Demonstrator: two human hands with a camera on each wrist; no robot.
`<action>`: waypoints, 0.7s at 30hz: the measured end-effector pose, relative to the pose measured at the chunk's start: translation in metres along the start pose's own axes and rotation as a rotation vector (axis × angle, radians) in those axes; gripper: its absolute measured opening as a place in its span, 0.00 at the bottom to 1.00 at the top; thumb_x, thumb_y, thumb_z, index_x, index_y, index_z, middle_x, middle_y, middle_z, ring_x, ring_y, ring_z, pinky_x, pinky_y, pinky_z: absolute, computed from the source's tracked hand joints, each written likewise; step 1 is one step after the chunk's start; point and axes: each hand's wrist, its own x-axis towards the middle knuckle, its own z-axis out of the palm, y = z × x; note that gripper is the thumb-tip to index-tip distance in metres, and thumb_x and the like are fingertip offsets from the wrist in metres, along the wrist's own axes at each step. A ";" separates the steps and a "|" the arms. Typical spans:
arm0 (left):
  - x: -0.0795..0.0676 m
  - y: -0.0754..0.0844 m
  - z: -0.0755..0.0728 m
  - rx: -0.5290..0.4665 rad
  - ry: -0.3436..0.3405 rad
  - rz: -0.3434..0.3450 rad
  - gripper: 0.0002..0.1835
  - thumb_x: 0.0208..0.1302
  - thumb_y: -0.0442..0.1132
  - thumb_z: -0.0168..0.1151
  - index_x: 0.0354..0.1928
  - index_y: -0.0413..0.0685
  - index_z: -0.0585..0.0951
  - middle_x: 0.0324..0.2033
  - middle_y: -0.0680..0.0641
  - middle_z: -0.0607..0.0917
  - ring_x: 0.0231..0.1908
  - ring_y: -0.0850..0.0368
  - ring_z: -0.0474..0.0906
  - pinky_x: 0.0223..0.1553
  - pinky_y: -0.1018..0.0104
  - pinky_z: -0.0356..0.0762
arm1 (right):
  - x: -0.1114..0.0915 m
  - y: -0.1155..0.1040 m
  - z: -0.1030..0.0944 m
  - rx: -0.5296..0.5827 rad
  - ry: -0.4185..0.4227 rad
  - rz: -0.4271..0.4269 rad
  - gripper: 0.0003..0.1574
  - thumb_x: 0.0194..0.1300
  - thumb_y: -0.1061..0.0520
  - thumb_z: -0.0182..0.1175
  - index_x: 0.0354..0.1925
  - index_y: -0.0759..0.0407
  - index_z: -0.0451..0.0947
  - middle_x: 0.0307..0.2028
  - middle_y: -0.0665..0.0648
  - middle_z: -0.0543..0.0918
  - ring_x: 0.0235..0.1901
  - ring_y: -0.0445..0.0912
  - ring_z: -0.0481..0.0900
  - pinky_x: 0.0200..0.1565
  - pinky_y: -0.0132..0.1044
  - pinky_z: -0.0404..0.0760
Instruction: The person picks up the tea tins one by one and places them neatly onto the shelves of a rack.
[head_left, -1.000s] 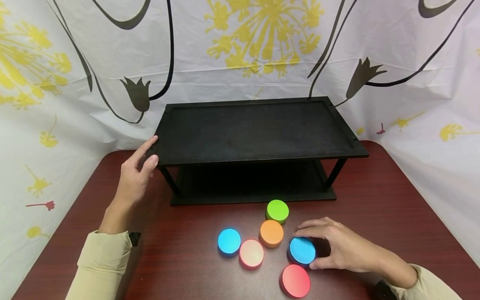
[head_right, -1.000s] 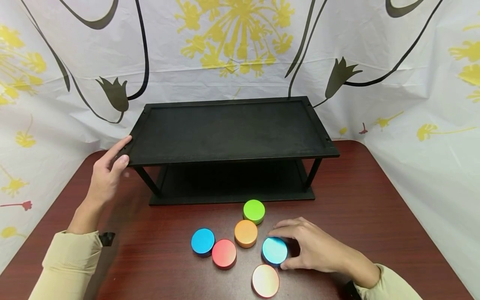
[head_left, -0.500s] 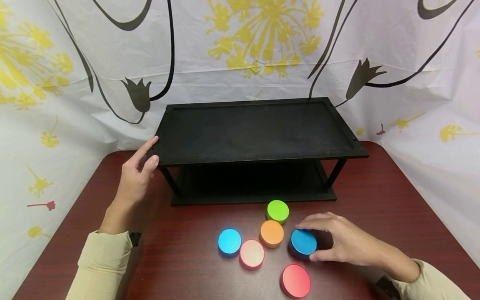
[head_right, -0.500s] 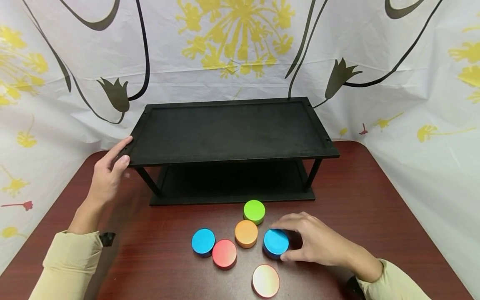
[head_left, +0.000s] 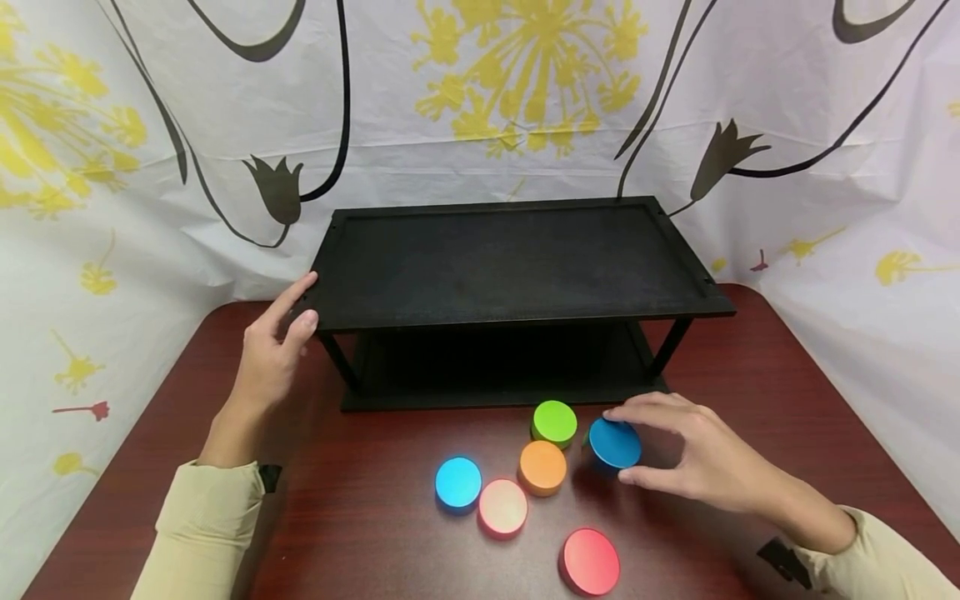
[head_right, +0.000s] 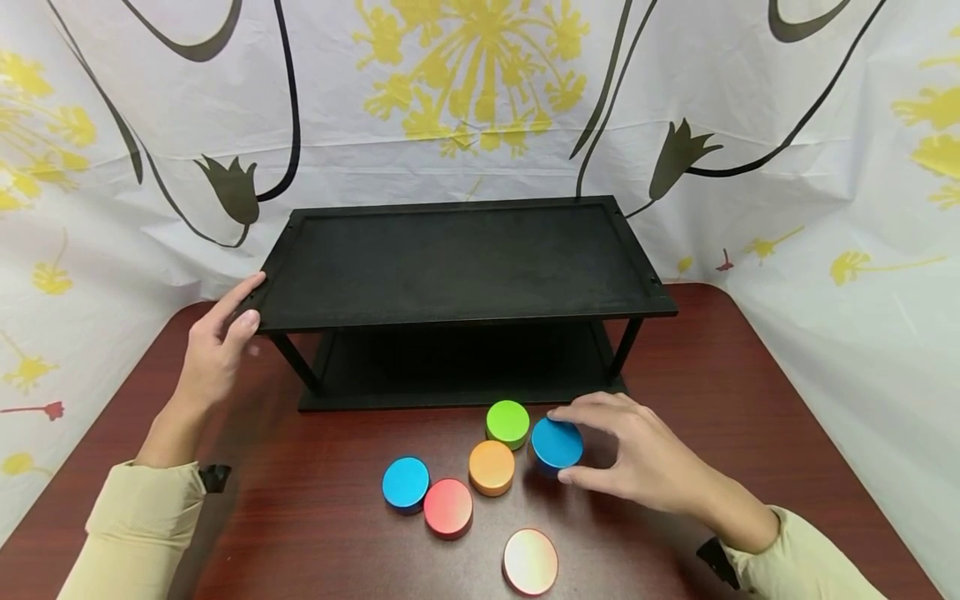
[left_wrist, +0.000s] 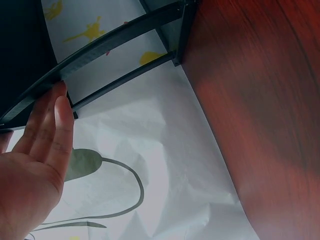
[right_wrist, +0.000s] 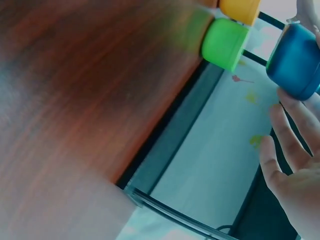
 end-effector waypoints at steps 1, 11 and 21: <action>0.000 0.005 0.000 -0.001 -0.001 -0.001 0.25 0.72 0.37 0.55 0.70 0.53 0.73 0.24 0.43 0.72 0.23 0.51 0.72 0.29 0.74 0.71 | 0.001 0.000 -0.002 -0.004 0.018 -0.008 0.39 0.45 0.45 0.80 0.57 0.40 0.80 0.51 0.39 0.80 0.50 0.35 0.75 0.44 0.35 0.79; -0.003 0.037 -0.005 -0.009 -0.024 -0.004 0.25 0.73 0.37 0.52 0.70 0.43 0.72 0.24 0.41 0.72 0.23 0.62 0.71 0.30 0.75 0.71 | 0.009 0.000 -0.013 0.060 0.131 -0.028 0.41 0.40 0.58 0.83 0.56 0.49 0.82 0.50 0.45 0.81 0.50 0.36 0.76 0.50 0.21 0.73; -0.002 0.036 -0.004 0.008 -0.020 -0.013 0.24 0.72 0.37 0.53 0.69 0.44 0.72 0.24 0.49 0.71 0.23 0.64 0.71 0.29 0.75 0.70 | 0.018 -0.001 -0.022 0.070 0.324 -0.113 0.45 0.31 0.67 0.81 0.54 0.61 0.82 0.47 0.55 0.83 0.49 0.41 0.76 0.50 0.21 0.72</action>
